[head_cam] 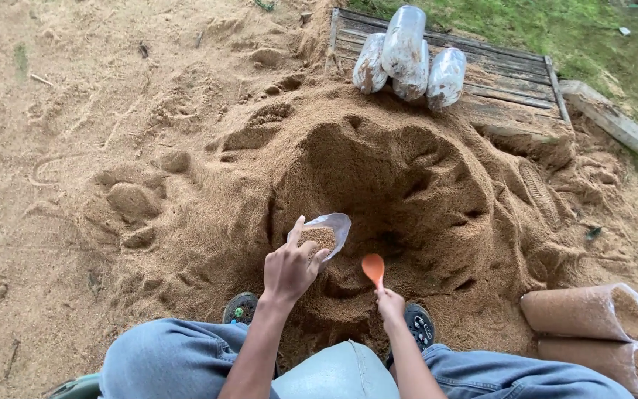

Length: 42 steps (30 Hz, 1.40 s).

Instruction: Filling small plastic bags with grain or sawdust using a hand scoop from a large pile on the ground.

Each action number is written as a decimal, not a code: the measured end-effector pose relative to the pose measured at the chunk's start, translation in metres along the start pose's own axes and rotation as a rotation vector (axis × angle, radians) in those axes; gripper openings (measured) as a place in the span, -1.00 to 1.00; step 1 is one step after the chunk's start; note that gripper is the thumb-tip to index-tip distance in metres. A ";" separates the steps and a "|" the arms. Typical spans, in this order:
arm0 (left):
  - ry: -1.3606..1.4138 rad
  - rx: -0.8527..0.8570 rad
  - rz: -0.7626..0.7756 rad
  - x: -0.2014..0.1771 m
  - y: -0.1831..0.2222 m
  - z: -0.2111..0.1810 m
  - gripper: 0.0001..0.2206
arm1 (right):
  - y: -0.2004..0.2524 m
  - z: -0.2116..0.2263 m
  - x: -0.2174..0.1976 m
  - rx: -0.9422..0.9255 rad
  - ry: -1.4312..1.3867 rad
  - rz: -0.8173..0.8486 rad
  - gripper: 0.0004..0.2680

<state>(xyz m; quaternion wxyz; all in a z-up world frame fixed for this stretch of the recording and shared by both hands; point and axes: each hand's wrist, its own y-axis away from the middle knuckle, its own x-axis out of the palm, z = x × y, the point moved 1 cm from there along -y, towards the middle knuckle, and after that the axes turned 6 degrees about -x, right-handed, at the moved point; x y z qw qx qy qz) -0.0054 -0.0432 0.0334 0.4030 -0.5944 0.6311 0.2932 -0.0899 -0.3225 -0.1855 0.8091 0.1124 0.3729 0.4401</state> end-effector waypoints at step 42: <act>0.084 -0.445 0.319 0.028 -0.021 0.030 -0.60 | -0.011 0.252 -0.057 -0.342 -0.057 0.504 -0.82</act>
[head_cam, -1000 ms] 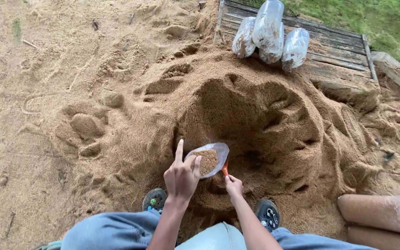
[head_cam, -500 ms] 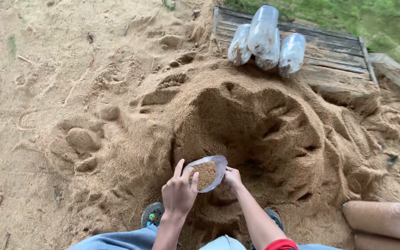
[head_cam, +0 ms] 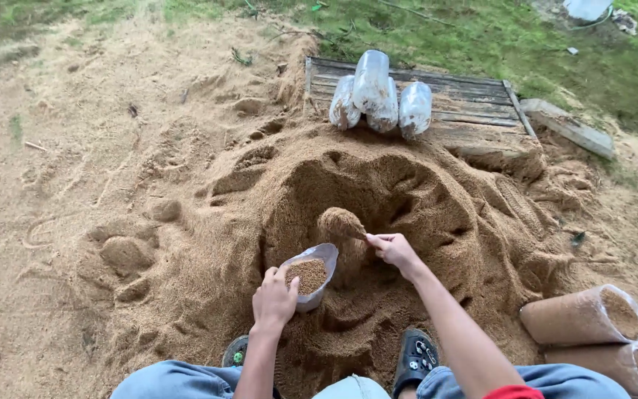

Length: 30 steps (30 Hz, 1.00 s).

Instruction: Filling small plastic bags with grain or sawdust using a hand scoop from a large pile on the ground.

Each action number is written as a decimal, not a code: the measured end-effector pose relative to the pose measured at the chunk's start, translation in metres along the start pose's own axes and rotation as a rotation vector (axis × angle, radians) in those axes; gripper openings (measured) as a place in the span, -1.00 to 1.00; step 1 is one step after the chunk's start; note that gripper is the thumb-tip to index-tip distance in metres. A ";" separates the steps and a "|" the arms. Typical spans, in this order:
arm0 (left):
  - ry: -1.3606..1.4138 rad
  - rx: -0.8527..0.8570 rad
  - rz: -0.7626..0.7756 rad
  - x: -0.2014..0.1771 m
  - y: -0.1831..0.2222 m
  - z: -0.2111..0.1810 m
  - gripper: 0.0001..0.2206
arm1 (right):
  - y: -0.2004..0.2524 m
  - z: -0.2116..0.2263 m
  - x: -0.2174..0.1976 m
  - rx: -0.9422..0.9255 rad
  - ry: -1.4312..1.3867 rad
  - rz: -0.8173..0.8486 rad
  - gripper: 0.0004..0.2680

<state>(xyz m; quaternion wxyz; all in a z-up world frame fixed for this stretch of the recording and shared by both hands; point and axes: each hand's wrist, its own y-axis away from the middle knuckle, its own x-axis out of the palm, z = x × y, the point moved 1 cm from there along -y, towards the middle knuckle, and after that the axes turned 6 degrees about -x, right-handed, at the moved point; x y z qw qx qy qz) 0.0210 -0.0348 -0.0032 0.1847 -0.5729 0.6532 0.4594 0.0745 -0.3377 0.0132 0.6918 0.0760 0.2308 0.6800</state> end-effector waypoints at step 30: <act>0.181 0.119 -0.065 0.032 -0.034 0.020 -0.27 | 0.059 0.061 0.038 -0.187 0.209 0.227 -0.84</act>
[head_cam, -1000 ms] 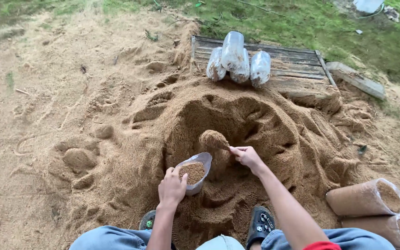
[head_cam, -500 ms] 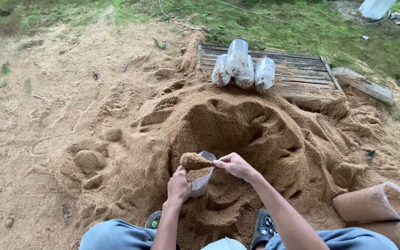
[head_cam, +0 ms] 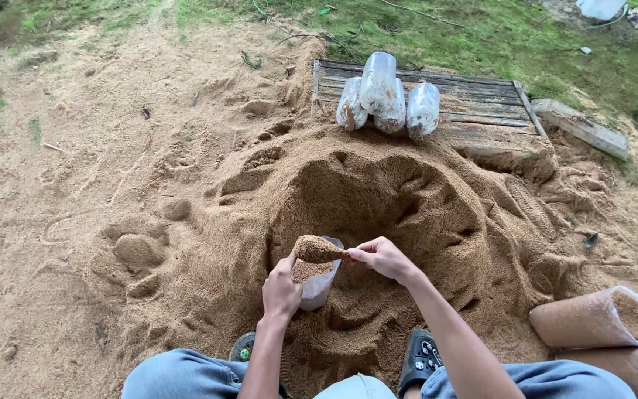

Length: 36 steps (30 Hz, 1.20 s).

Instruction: Filling small plastic bags with grain or sawdust using a hand scoop from a large pile on the ground.

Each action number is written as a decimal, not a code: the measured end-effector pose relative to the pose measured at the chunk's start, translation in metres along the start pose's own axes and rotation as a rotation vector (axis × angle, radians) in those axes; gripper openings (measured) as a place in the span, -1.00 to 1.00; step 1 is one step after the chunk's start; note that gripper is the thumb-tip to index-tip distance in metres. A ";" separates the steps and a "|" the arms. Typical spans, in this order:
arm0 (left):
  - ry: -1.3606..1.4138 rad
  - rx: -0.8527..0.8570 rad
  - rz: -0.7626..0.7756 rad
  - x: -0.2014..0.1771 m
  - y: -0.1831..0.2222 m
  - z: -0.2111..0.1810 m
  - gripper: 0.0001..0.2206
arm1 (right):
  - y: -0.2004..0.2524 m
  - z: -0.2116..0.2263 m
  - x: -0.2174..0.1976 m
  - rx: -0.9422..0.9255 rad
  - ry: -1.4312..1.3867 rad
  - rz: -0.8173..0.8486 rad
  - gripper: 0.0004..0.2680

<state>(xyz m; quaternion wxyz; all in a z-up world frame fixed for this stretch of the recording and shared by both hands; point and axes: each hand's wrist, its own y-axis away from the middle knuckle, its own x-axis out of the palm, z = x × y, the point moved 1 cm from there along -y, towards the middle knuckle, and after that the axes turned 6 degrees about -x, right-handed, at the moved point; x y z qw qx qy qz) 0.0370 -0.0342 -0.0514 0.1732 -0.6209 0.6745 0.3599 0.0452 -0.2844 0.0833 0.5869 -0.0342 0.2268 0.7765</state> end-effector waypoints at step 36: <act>-0.017 0.005 -0.088 -0.024 0.024 -0.025 -0.56 | -0.016 -0.325 0.025 0.756 0.362 -0.290 -0.67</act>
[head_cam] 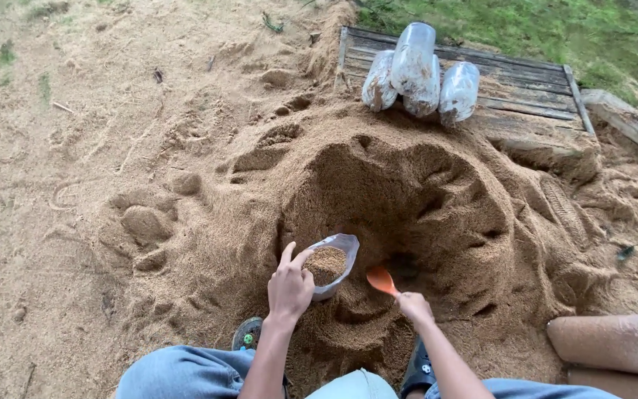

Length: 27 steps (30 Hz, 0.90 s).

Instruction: Filling small plastic bags with grain or sawdust using a hand scoop from a large pile on the ground.

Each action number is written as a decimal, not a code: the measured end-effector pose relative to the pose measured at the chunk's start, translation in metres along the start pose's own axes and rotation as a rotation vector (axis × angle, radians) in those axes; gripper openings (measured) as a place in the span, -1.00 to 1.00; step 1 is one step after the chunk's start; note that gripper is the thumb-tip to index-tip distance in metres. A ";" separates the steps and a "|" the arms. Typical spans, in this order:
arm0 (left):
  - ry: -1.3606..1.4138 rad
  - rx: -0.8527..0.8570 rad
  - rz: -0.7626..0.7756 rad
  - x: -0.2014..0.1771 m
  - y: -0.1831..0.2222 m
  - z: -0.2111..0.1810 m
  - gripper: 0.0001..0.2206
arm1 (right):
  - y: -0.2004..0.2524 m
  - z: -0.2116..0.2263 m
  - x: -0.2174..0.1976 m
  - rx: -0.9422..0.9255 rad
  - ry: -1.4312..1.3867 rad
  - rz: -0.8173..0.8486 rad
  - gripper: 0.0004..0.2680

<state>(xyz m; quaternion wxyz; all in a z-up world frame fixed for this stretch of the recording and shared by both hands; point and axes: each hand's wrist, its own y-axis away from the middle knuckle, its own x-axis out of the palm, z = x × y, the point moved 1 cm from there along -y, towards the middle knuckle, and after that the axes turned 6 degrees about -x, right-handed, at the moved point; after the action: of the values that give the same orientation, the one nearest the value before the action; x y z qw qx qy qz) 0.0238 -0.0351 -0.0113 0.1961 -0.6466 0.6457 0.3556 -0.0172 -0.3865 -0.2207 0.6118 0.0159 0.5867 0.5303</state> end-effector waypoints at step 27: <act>-0.072 0.018 0.142 0.005 0.000 0.004 -0.42 | 0.077 0.169 -0.098 -0.465 -0.379 -0.036 -0.76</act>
<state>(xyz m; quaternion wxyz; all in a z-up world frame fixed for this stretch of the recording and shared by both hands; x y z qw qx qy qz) 0.0225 -0.0356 -0.0172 0.1992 -0.5841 0.6857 0.3860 0.0826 -0.3165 -0.0502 0.7069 -0.0363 0.3249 0.6272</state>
